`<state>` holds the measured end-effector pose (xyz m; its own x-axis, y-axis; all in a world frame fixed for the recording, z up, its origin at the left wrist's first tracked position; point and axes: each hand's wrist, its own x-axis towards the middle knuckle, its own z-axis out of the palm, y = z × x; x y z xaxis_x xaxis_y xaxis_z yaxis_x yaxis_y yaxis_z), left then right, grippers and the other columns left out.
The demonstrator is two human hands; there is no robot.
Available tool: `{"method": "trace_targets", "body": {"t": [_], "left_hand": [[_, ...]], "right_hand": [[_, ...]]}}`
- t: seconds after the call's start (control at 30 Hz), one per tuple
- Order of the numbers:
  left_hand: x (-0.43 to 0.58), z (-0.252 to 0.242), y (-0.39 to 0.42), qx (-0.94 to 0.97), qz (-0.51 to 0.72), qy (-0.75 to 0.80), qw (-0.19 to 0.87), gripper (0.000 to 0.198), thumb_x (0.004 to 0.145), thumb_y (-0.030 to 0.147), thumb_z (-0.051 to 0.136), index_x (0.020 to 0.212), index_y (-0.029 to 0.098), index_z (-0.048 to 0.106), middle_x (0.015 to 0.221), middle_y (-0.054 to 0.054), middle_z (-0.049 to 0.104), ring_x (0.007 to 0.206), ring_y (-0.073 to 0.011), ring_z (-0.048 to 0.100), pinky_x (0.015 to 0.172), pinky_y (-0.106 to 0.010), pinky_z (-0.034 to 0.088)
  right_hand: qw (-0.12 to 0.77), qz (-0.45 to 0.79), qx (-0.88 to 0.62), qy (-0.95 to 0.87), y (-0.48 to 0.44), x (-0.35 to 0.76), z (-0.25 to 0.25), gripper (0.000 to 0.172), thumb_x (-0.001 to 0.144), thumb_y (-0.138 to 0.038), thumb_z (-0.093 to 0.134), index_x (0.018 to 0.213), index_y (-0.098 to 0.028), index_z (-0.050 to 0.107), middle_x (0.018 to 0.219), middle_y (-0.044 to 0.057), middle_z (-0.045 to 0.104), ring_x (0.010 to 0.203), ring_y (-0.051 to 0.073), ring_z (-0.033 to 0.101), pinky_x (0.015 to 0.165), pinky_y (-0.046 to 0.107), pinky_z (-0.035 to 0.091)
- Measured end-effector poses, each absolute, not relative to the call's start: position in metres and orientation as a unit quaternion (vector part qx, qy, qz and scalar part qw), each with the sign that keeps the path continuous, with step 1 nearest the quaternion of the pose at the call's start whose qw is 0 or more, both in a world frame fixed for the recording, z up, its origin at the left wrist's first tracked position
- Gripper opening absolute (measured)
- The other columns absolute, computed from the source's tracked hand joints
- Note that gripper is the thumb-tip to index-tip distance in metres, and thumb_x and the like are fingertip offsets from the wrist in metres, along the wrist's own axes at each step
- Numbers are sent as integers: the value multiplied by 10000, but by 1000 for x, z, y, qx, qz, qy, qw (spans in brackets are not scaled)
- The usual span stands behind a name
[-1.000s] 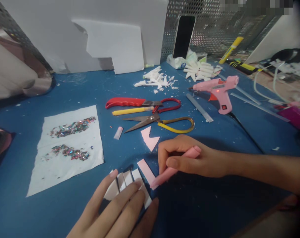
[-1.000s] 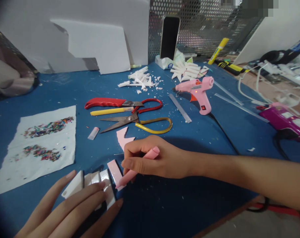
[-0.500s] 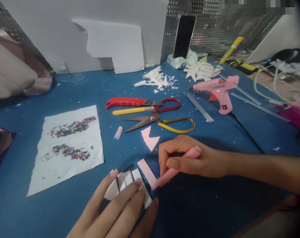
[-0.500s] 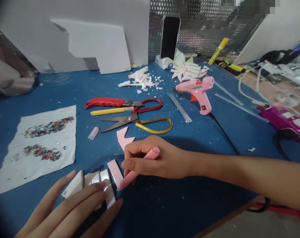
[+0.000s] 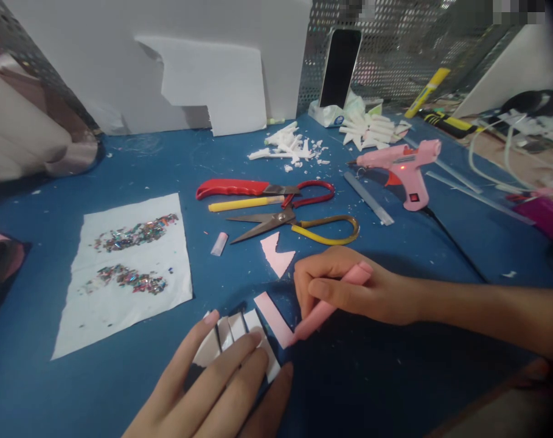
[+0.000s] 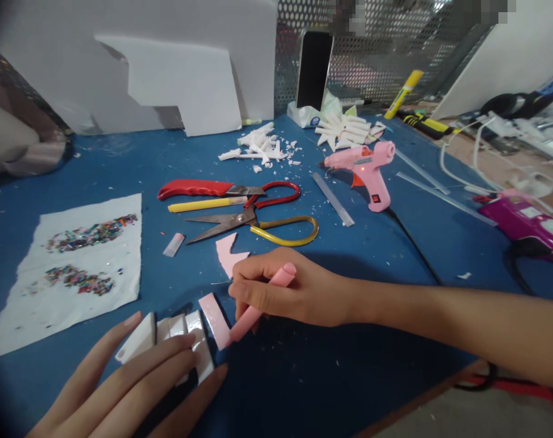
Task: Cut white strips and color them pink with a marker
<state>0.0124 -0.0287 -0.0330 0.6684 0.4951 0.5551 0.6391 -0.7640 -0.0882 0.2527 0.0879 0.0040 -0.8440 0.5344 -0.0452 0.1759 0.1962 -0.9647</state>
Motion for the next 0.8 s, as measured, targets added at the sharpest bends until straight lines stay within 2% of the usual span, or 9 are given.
{"method": "trace_targets", "body": {"t": [0.57,0.67,0.8], "left_hand": [[12,-30,-30,-906,-239,-322,135,243,884,248,564,1108,255,657,1140,-4,610,1209,-189,515,1180,-510,253],[12,-29,-31,-912,-218,-324,127,260,866,249,599,1120,260,651,1149,3,604,1206,-187,512,1180,-503,255],[12,-29,-31,-910,-226,-327,123,297,836,209,628,1124,281,650,1155,0,590,1225,-176,485,1189,-499,233]], "right_hand": [[167,591,-230,-755,89,251,6,430,983,-364,431,712,-95,628,678,8,545,607,83,494,588,217,374],[162,586,-239,-757,88,251,7,414,988,-359,424,750,-94,635,730,21,570,645,89,514,611,219,385],[168,590,-230,-755,88,252,6,442,993,-355,405,710,-93,621,681,12,547,614,84,495,592,217,378]]}}
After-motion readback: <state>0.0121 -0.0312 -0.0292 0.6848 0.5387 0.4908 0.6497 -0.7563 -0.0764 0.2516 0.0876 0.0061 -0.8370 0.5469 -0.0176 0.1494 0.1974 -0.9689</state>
